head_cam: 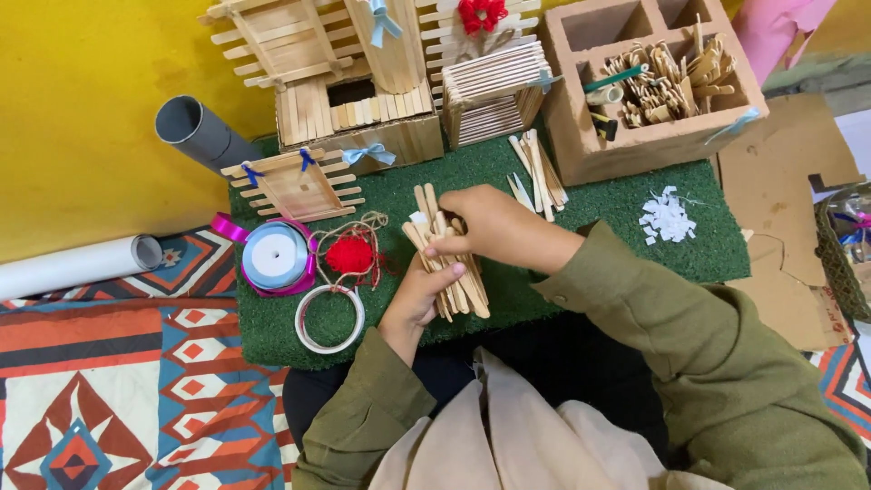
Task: Preparing materials for a craft project by cutting tape, handling small decorative elements, and sorting popsicle sticks.
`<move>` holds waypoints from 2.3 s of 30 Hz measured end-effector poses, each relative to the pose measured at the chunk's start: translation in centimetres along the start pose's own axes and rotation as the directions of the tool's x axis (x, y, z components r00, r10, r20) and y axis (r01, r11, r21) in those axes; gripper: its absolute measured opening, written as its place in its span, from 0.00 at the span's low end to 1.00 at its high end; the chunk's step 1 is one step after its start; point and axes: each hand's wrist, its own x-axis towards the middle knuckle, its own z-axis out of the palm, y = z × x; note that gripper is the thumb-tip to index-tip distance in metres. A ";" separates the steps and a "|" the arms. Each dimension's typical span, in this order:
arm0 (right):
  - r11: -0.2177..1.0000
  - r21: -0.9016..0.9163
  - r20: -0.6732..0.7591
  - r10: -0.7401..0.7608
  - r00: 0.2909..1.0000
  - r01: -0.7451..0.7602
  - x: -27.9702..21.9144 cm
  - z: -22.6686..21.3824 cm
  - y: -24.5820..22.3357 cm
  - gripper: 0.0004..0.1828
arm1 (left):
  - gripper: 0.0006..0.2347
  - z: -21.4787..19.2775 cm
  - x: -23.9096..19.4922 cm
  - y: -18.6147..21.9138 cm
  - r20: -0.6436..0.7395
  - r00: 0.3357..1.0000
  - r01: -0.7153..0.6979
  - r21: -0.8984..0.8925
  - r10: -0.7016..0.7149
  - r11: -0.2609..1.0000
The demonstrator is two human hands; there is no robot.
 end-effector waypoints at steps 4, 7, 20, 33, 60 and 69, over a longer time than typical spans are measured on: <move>0.996 -0.090 -0.143 -0.040 0.989 0.027 -2.7 -2.5 -0.6 0.19 | 0.24 -0.6 -0.5 -0.4 0.003 1.000 0.004 -0.045 -0.004 0.999; 0.986 -0.162 -0.247 -0.081 0.966 0.041 -4.7 -4.3 -1.1 0.17 | 0.23 -0.6 -1.3 -0.2 0.007 1.000 0.003 -0.077 -0.002 0.997; 0.892 -0.449 -0.645 -0.283 0.710 -0.052 1.4 -11.5 10.5 0.15 | 0.19 0.0 -0.5 1.7 0.112 0.994 0.028 -0.168 -0.010 0.985; 0.695 -0.421 -0.297 0.502 0.812 -0.584 14.1 -9.5 19.2 0.56 | 0.21 0.4 -0.3 2.1 0.094 0.995 0.008 -0.167 0.008 0.986; 0.878 -0.421 -0.235 0.138 0.962 -0.229 10.1 -14.7 17.3 0.13 | 0.20 0.7 -0.5 2.2 0.067 0.998 0.012 -0.142 -0.003 0.990; 0.941 -0.330 -0.402 -0.207 0.892 0.070 0.6 -14.7 9.8 0.12 | 0.21 -0.4 0.0 0.7 0.128 0.987 -0.076 -0.151 0.095 0.986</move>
